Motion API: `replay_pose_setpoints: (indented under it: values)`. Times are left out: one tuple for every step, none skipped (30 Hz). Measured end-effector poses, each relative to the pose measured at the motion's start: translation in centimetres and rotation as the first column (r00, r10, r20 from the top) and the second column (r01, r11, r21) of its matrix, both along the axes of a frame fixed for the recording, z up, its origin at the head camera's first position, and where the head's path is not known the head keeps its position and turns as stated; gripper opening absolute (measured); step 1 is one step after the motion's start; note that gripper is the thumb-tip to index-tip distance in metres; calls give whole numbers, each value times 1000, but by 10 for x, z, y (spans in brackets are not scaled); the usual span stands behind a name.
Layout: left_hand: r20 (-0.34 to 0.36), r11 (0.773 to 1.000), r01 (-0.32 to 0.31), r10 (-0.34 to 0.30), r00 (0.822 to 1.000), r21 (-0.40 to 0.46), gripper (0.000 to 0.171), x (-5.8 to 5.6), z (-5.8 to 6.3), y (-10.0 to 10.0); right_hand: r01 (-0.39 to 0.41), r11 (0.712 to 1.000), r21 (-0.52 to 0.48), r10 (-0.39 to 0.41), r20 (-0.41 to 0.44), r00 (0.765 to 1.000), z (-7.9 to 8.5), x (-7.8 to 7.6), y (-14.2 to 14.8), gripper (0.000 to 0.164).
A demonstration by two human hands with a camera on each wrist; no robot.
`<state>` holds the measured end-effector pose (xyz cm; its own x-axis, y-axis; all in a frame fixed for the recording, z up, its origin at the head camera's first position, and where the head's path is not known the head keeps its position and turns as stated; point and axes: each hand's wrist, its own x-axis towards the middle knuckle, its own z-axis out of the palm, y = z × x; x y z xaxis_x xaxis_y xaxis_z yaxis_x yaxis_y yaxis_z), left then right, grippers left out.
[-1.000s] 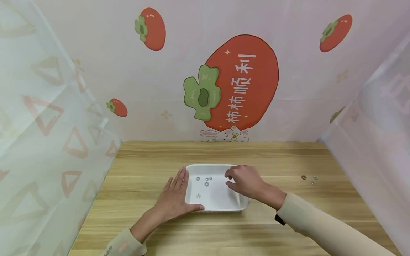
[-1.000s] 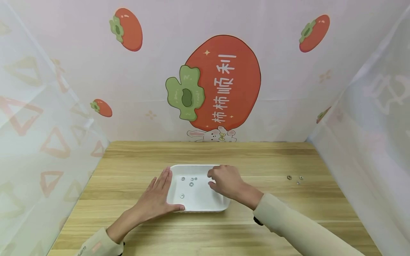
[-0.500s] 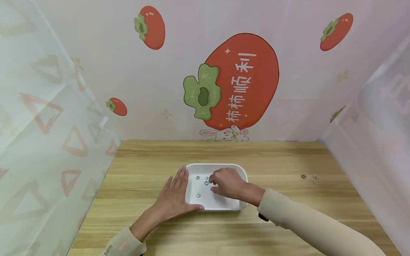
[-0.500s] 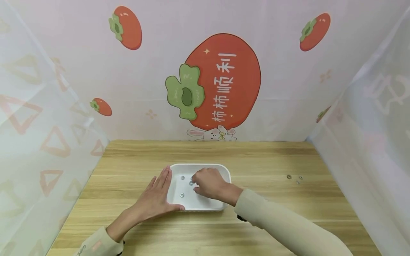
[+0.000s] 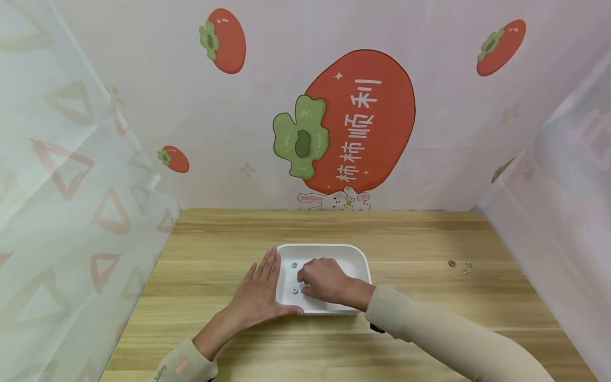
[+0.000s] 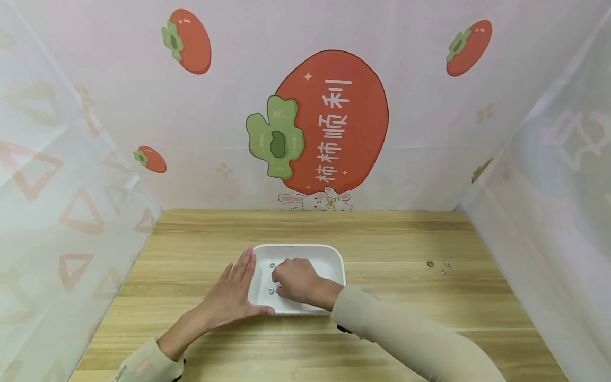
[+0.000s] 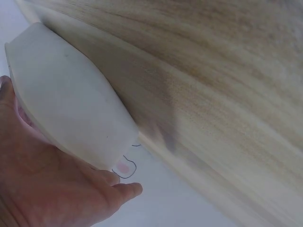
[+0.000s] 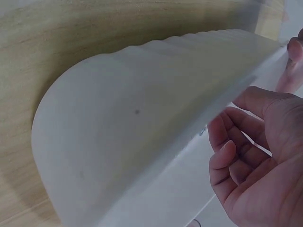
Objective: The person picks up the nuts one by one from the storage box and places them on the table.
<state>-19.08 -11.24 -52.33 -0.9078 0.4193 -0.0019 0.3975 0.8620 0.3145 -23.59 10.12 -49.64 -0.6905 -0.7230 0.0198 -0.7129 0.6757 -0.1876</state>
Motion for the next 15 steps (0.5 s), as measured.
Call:
replay_pose_setpoints:
  values:
    - [-1, 1000, 0, 0, 1000, 1, 140, 0, 0, 0, -1, 1000, 1, 1, 0, 1000, -1, 0, -2, 13]
    - [-3, 1000, 1, -1, 1000, 1, 140, 0, 0, 0, 0, 1000, 3, 0, 0, 1000, -2, 0, -3, 13]
    - [-5, 1000, 3, -3, 1000, 4, 140, 0, 1, 0, 2, 1000, 9, -2, -3, 1000, -4, 1, -4, 13]
    - [-6, 1000, 5, -5, 1000, 5, 140, 0, 1, -1, 5, 1000, 16, -5, -5, 1000, -5, 1, -6, 12]
    - [-7, 1000, 7, -7, 1000, 6, 140, 0, 1, 0, 9, 1000, 21, -9, -8, 1000, -7, 1, -7, 12]
    - [-8, 1000, 9, -9, 1000, 5, 140, 0, 0, -1, 12, 1000, 28, -11, -13, 1000, -8, 0, -8, 11]
    - [-9, 1000, 10, -10, 1000, 3, 140, 0, 0, 0, 16, 999, 32, -16, -15, 1000, -9, 0, -9, 11]
    - [-10, 1000, 12, -12, 1000, 2, 140, 0, 0, -1, 19, 999, 36, -18, -19, 1000, -10, 0, -9, 10]
    - [-16, 1000, 13, -13, 1000, 5, 140, 0, 0, -1, 21, 999, 38, -20, -24, 1000, -11, 0, -10, 9]
    - [-18, 1000, 13, -13, 1000, 4, 139, 0, 0, -1, 23, 999, 37, -22, -27, 999, -12, 0, -11, 8]
    - [-23, 1000, 14, -14, 1000, 4, 139, 0, 0, -1, 24, 999, 34, -23, -29, 999, -12, 0, -12, 8]
    - [-31, 1000, 17, -17, 999, 3, 139, 0, -1, -1, 25, 999, 33, -24, -32, 999, -13, 0, -13, 7]
    - [-34, 1000, 18, -18, 999, 5, 139, 0, -1, -1, 28, 999, 30, -27, -31, 999, -13, 0, -14, 6]
    - [-38, 1000, 19, -18, 999, 7, 139, 0, -1, -1, 31, 999, 30, -30, -31, 999, -14, 1, -14, 5]
    - [-42, 1000, 20, -20, 999, 9, 139, 0, -1, -1, 34, 999, 31, -33, -31, 999, -15, 1, -14, 4]
